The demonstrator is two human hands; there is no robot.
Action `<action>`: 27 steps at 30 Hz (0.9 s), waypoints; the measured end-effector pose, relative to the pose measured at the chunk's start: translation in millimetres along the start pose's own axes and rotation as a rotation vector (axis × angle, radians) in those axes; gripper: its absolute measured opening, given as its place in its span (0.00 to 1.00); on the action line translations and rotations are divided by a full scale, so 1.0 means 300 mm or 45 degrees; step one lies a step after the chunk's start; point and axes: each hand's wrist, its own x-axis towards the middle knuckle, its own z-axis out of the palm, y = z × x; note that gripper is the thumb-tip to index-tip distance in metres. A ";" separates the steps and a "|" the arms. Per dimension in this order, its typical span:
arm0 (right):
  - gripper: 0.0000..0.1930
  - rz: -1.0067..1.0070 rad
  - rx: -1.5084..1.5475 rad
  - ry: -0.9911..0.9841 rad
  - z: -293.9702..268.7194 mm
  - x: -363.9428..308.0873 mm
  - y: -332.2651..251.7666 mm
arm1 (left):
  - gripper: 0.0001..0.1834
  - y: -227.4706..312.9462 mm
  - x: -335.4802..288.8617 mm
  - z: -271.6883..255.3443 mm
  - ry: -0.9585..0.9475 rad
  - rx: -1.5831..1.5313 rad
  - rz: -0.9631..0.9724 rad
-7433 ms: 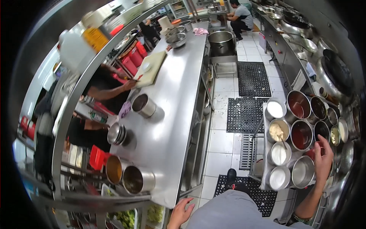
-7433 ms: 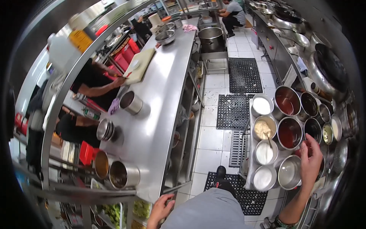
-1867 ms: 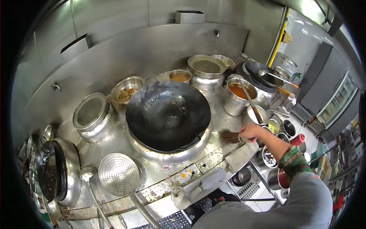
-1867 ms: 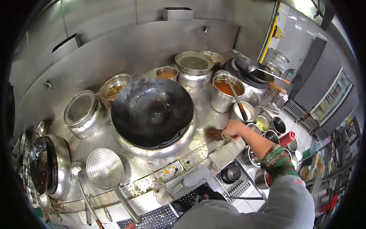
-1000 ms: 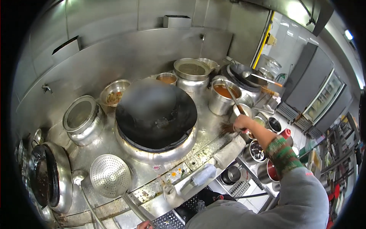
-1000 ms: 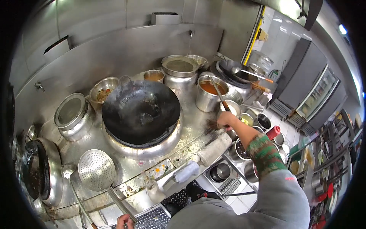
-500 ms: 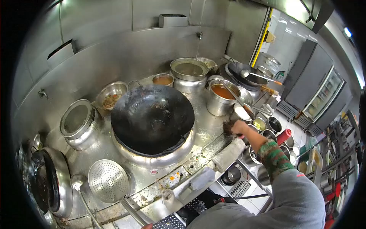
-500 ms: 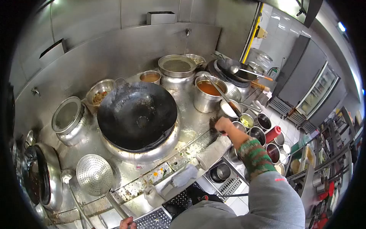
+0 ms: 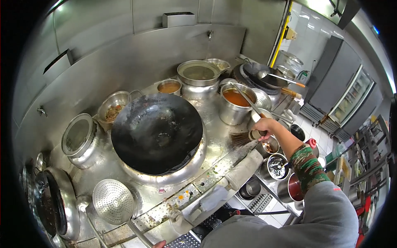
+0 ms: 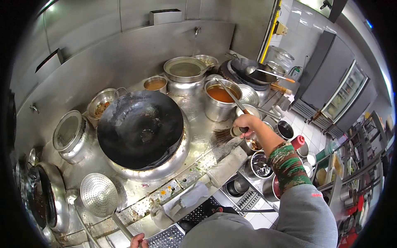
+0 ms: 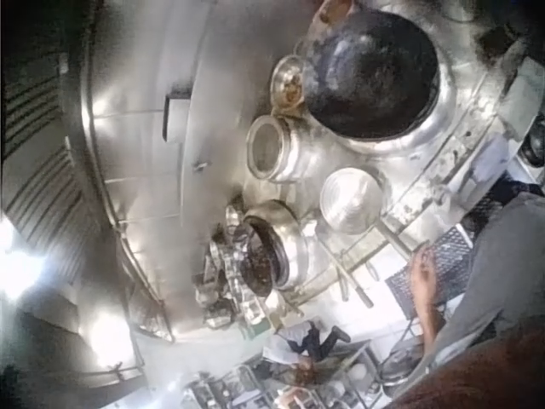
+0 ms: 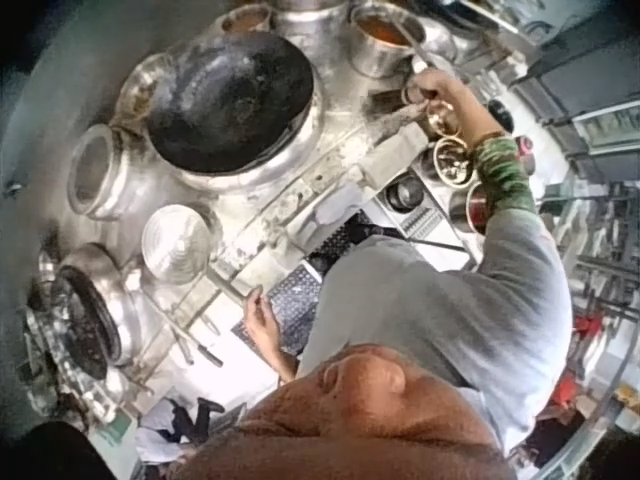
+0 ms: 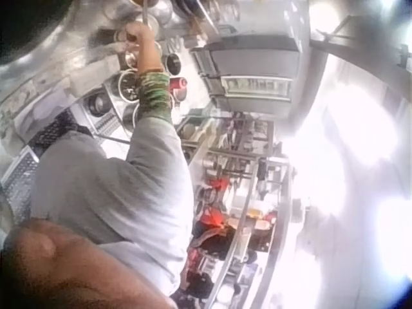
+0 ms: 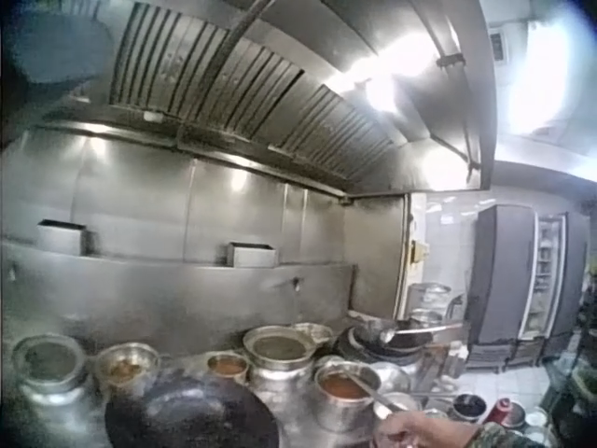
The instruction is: Cooking food in a wok over a high-pressure gas burner in a restaurant kitchen.
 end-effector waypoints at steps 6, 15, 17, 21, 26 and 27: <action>0.13 0.032 -0.280 0.174 -0.013 0.021 0.110 | 0.14 0.040 0.058 0.040 -0.112 -0.101 -0.009; 0.10 0.007 -0.007 0.253 -0.035 -0.028 0.114 | 0.15 -0.043 0.077 0.076 -0.072 -0.199 0.136; 0.08 0.029 -0.092 0.288 0.004 -0.089 0.122 | 0.15 -0.019 0.065 0.046 -0.053 -0.187 0.087; 0.10 -0.163 -0.575 0.143 -0.150 -0.067 0.189 | 0.15 -0.014 0.062 0.036 -0.087 -0.194 0.012; 0.12 -0.146 -0.987 0.152 -0.057 -0.016 0.096 | 0.16 0.031 0.117 0.056 -0.106 -0.124 0.166; 0.09 -0.059 -0.581 0.175 -0.018 -0.064 0.063 | 0.16 0.052 0.128 0.058 -0.123 -0.108 0.151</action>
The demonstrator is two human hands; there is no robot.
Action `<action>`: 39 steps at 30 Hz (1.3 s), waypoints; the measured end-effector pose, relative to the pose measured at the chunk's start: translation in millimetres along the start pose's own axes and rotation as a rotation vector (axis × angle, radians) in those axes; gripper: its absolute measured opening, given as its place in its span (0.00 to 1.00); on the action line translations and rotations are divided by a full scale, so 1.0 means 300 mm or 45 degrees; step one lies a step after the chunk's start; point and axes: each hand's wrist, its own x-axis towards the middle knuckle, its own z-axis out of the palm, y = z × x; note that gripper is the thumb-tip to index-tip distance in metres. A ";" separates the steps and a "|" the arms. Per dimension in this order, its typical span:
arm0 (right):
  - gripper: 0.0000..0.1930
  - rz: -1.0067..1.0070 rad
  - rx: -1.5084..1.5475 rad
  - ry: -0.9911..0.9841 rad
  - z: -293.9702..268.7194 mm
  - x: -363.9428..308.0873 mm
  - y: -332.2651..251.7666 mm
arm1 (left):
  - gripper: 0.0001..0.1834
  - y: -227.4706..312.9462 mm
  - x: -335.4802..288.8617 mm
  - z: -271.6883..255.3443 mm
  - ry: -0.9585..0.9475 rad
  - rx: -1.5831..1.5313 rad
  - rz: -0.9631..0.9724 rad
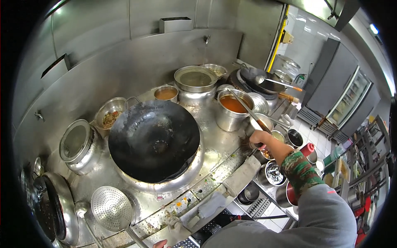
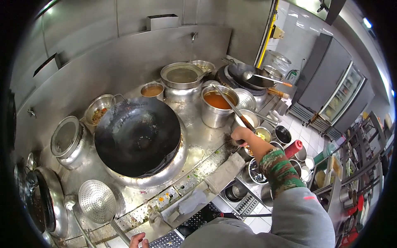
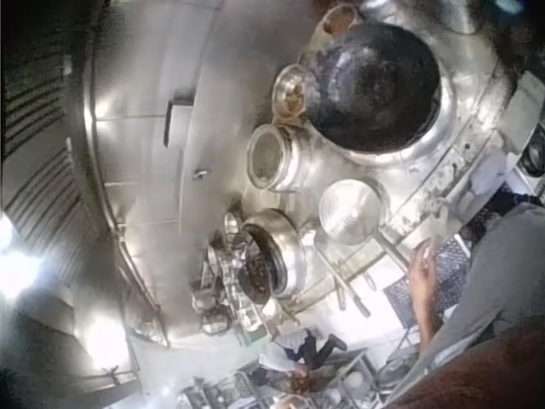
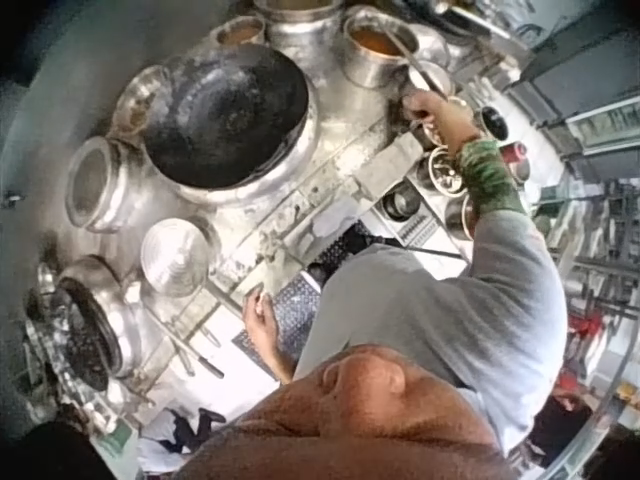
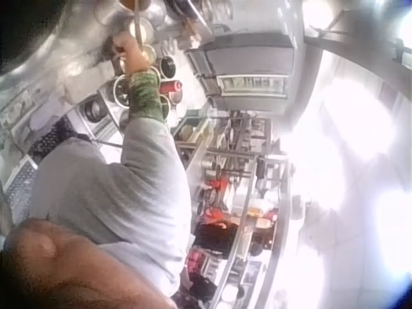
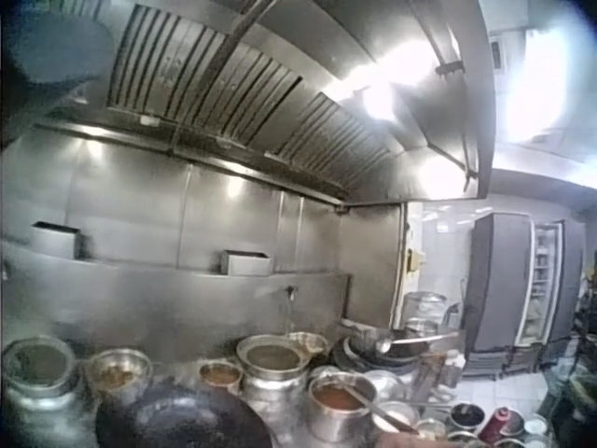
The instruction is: Cooking food in a wok over a high-pressure gas burner in a restaurant kitchen.
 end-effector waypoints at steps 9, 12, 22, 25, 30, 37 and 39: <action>0.05 0.028 -0.165 0.189 -0.039 -0.019 0.017 | 0.15 -0.003 0.006 0.009 -0.026 0.021 0.029; 0.13 -0.193 0.055 0.087 0.121 -0.117 -0.047 | 0.14 -0.005 -0.012 0.001 0.032 0.105 0.040; 0.16 -0.352 -0.226 0.257 0.078 -0.013 -0.080 | 0.15 0.026 -0.013 0.004 0.012 -0.045 -0.044; 0.15 -0.477 0.148 0.082 0.094 -0.289 -0.191 | 0.14 -0.021 -0.068 0.003 0.081 0.043 -0.130; 0.18 -0.707 -0.164 0.763 -0.045 -0.011 -0.203 | 0.13 0.032 -0.039 0.008 0.031 0.152 0.004; 0.18 -0.540 -0.140 -0.046 0.063 -0.208 -0.230 | 0.14 -0.016 -0.142 -0.018 0.087 0.101 -0.141; 0.16 -0.621 0.004 -0.215 0.054 -0.342 -0.172 | 0.14 -0.044 -0.164 -0.016 0.090 0.104 -0.285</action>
